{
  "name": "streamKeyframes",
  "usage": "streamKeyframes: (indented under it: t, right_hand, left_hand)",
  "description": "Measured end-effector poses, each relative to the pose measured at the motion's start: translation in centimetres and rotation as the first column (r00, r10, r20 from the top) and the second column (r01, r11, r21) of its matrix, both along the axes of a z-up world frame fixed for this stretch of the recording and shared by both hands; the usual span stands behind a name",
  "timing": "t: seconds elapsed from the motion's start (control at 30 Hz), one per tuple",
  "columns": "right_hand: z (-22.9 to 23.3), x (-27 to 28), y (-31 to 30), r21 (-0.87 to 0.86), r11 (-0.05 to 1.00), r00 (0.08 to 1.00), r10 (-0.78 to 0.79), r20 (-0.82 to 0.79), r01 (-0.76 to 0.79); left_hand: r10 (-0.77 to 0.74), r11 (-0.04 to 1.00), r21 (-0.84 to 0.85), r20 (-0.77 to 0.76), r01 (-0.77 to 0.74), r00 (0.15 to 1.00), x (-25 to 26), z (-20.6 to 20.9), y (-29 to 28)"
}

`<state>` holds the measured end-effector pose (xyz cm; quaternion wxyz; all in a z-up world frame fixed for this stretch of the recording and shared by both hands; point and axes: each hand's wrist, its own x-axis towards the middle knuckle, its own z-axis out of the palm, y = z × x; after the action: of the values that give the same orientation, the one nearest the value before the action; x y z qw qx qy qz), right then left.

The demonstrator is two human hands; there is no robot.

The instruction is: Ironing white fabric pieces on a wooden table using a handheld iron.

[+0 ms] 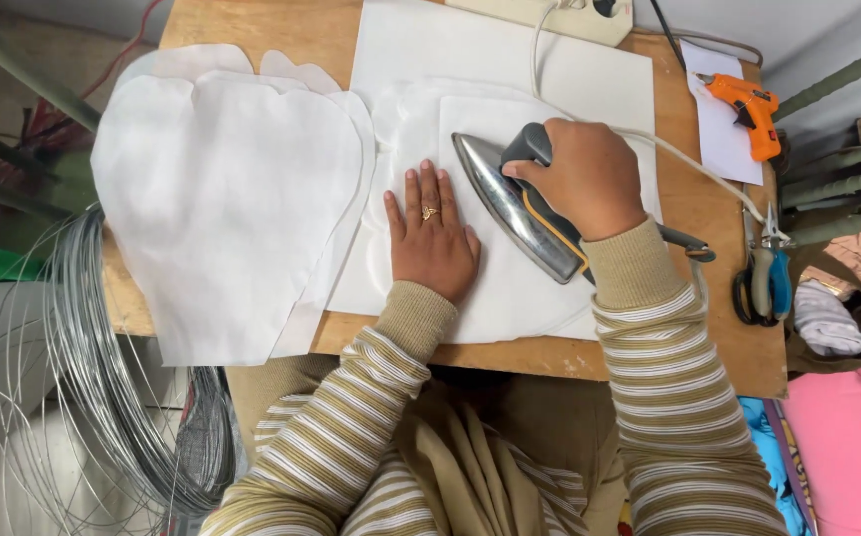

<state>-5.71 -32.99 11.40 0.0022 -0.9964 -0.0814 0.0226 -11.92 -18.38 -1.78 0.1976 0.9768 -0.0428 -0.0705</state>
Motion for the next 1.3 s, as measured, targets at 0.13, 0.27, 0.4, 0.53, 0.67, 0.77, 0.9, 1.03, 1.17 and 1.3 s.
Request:
streamKeyframes:
  t: [0.13,0.27,0.4,0.53,0.67,0.77,0.9,1.03,1.17,1.3]
  right_hand:
    - [-0.7,1.1,-1.2,0.018,1.0,1.0,-0.01,0.019,0.009]
    - [-1.9,2.9,-4.1,-0.027,0.999,0.996,-0.043,0.08,0.045]
    - [-1.9,3.6,-5.8,-0.053,0.992,0.99,-0.107,0.093,0.112]
    - [0.5,2.8,-7.2,0.028,0.976,0.976,-0.218,-0.003,0.218]
    - [0.6,2.5,-12.6,0.136,0.957,0.959,-0.269,0.094,0.255]
    - [0.4,1.8,-14.1,0.031,0.973,0.952,-0.231,0.2,0.229]
    - [0.4,0.4,-9.8,0.091,0.978,0.968,-0.202,0.148,0.19]
    - [-0.4,-0.6,-5.3,0.129,0.939,0.946,-0.324,0.018,0.319]
    - [-2.1,-0.2,-4.9,0.02,0.947,0.946,-0.321,0.04,0.321]
    - [-1.5,-0.4,-4.7,0.037,0.944,0.942,-0.329,0.057,0.328]
  left_hand:
    - [0.005,1.0,0.014,0.004,-0.005,1.0,-0.3,0.0,0.1]
    - [0.057,0.998,0.02,0.191,-0.062,0.98,0.1,-2.8,-0.7]
    - [0.1,0.99,0.058,0.322,-0.125,0.941,0.3,-4.3,-1.2]
    - [0.107,0.978,0.144,0.288,-0.154,0.951,1.1,-4.2,-1.5]
    - [0.09,0.973,0.192,0.192,-0.128,0.977,3.3,-1.8,-1.3]
    - [0.101,0.99,0.075,0.25,-0.123,0.963,6.4,-1.0,-2.6]
    - [0.018,0.992,-0.122,0.047,-0.013,0.999,10.1,-0.4,-3.5]
    - [0.018,0.995,-0.1,0.044,-0.014,0.999,10.7,-3.5,-3.5]
    - [0.003,1.0,-0.002,0.14,-0.003,0.99,10.3,-4.1,-3.2]
    - [-0.049,0.999,0.004,-0.034,0.049,0.998,8.3,0.9,-1.8]
